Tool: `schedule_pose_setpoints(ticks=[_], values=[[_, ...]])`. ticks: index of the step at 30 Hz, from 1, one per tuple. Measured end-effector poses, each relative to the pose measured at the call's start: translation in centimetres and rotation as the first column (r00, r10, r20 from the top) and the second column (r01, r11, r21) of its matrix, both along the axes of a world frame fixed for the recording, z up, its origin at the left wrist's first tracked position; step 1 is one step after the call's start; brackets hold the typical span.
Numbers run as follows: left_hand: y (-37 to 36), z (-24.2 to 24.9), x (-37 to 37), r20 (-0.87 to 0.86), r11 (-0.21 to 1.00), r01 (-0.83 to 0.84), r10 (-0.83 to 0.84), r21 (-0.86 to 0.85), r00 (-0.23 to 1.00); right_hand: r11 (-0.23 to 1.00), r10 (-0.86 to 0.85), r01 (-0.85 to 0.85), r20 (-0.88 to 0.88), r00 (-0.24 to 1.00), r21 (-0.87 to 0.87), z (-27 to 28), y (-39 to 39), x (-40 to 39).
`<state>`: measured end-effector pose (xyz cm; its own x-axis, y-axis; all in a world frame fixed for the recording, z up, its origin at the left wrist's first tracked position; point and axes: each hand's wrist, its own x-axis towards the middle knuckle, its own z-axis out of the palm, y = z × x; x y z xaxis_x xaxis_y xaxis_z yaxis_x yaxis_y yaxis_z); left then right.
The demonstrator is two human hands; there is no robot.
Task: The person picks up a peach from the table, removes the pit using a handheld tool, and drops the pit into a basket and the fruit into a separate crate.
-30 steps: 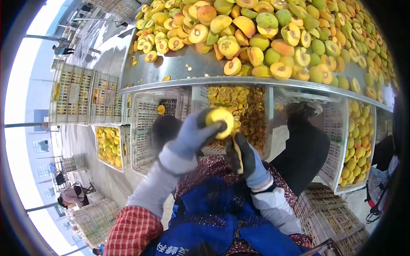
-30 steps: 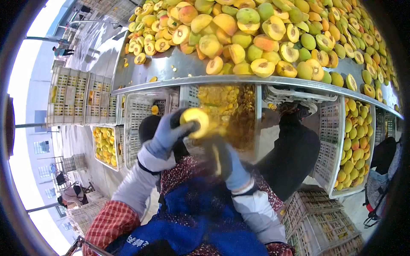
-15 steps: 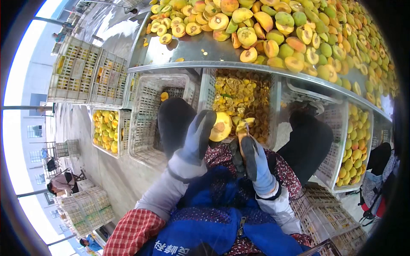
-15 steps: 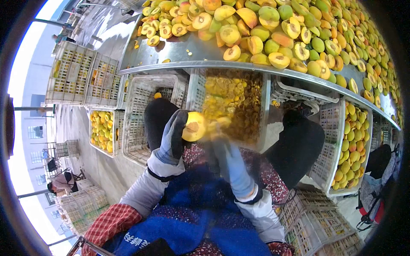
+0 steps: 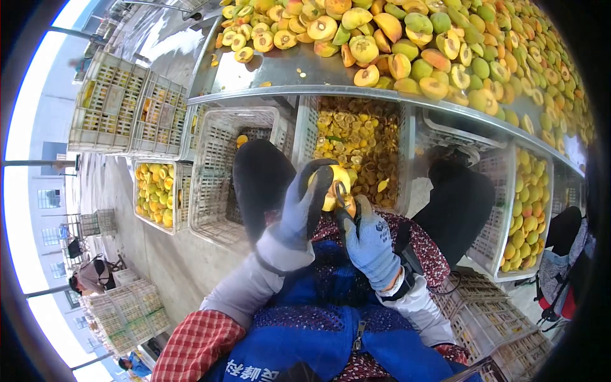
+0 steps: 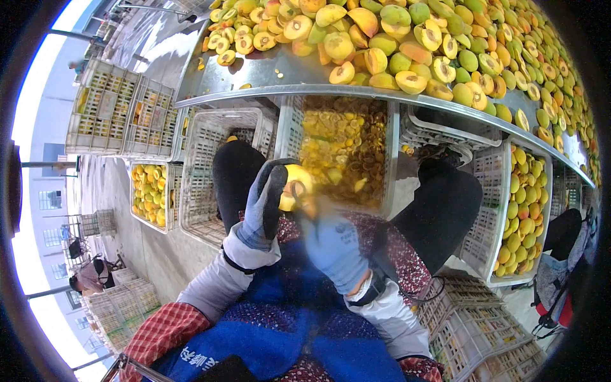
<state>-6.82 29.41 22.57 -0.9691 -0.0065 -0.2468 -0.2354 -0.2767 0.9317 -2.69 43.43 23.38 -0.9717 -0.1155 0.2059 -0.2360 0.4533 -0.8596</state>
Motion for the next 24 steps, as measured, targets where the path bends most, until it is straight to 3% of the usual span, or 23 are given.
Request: schedule_pose_setpoints(ticks=[2, 3, 5, 6, 9, 14, 18, 21, 23, 24], values=[[0.2, 0.2, 0.0, -0.038, 0.992, -0.006, 0.002, -0.123, 0.999, 0.996, 0.09, -0.084, 0.202, 0.975, -0.037, 0.1, 0.2, 0.2], [0.4, 0.7, 0.2, -0.018, 1.0, -0.001, 0.0, -0.025, 1.0, 0.996, 0.087, -0.081, 0.203, 0.975, -0.038, -0.2, 0.0, 0.4], [1.1, 0.8, 0.4, -0.105, 0.993, -0.056, 0.045, -0.107, 0.993, 0.995, -0.074, 0.078, 0.064, 0.995, -0.063, -0.9, -0.7, 0.8], [1.3, 0.9, 0.4, -0.198, 0.976, -0.121, 0.084, -0.181, 0.977, 0.995, -0.076, 0.08, 0.064, 0.995, -0.064, -0.9, -0.7, 0.7], [1.7, 1.4, 0.8, -0.269, 0.952, -0.151, 0.077, -0.267, 0.96, 0.996, 0.07, -0.058, 0.206, 0.976, -0.062, -0.8, -0.6, 0.6], [1.8, 3.0, 0.8, -0.295, 0.939, -0.066, -0.039, -0.338, 0.955, 0.993, 0.039, -0.033, 0.05, 0.998, -0.115, -1.4, -0.9, 1.4], [1.4, 1.2, 0.2, -0.309, 0.912, -0.007, -0.131, -0.41, 0.942, 0.959, 0.11, -0.033, 0.261, 0.959, -0.282, -3.7, -0.5, 2.1], [2.1, 0.8, 0.5, -0.243, 0.967, -0.015, -0.049, -0.254, 0.969, 0.923, 0.087, 0.041, 0.313, 0.946, -0.382, -4.2, -0.8, 2.1], [3.1, 0.8, 0.9, -0.238, 0.987, -0.075, 0.04, -0.141, 0.971, 0.69, -0.07, 0.26, 0.296, 0.953, -0.675, -6.0, -2.1, 1.9], [3.5, 1.2, 1.0, -0.244, 0.987, -0.076, 0.04, -0.139, 0.969, 0.692, -0.07, 0.256, 0.29, 0.955, -0.675, -6.5, -2.1, 1.6]])
